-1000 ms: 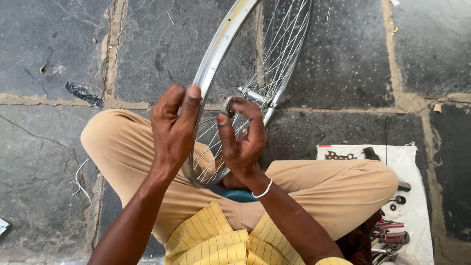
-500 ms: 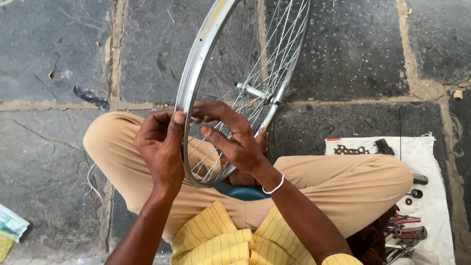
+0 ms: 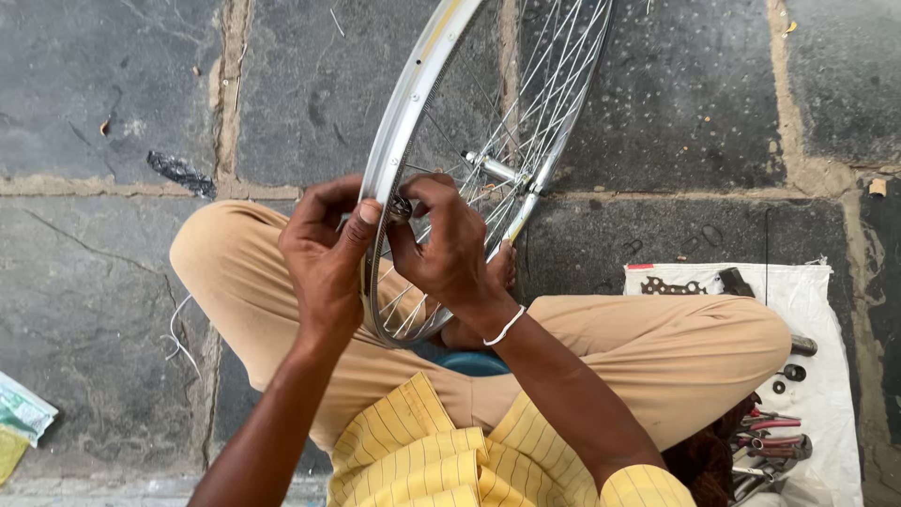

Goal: The person sits on the floor and inserts spokes into the hub of a bicycle wheel rim by hand.

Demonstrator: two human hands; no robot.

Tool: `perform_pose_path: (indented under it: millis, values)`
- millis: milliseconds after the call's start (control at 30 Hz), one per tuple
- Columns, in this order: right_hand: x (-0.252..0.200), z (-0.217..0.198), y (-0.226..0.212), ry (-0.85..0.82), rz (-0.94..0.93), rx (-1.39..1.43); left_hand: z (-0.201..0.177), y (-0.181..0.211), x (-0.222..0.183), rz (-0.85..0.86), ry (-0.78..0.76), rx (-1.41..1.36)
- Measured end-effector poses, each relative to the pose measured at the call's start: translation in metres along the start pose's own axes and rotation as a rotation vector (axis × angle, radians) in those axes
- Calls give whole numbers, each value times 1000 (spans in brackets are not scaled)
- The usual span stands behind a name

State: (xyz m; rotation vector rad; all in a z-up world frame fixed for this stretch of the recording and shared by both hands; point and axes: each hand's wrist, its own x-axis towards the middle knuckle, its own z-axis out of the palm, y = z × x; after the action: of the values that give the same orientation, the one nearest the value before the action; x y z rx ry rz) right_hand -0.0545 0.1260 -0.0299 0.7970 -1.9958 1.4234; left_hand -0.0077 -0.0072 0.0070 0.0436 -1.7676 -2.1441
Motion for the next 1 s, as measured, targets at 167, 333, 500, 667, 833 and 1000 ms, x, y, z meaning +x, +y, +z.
perform_pose_path:
  millis: [167, 333, 500, 667, 833, 1000]
  values:
    - [0, -7, -9, -43, -132, -53, -6, 1, 8, -13, -87, 33]
    - [10, 1, -7, -38, -27, -132, -2, 0, 6, -55, 38, 140]
    - [3, -2, 8, -55, 30, -17, -9, -2, 5, 4, -131, 63]
    - [-4, -3, 4, -64, -127, -69, -4, 0, 15, -16, -138, -23]
    - [3, -7, -7, -18, -40, -129, 7, 9, 2, -20, -15, 199]
    - [-7, -12, -9, -12, -16, 23, 1, 14, 4, -38, -216, 55]
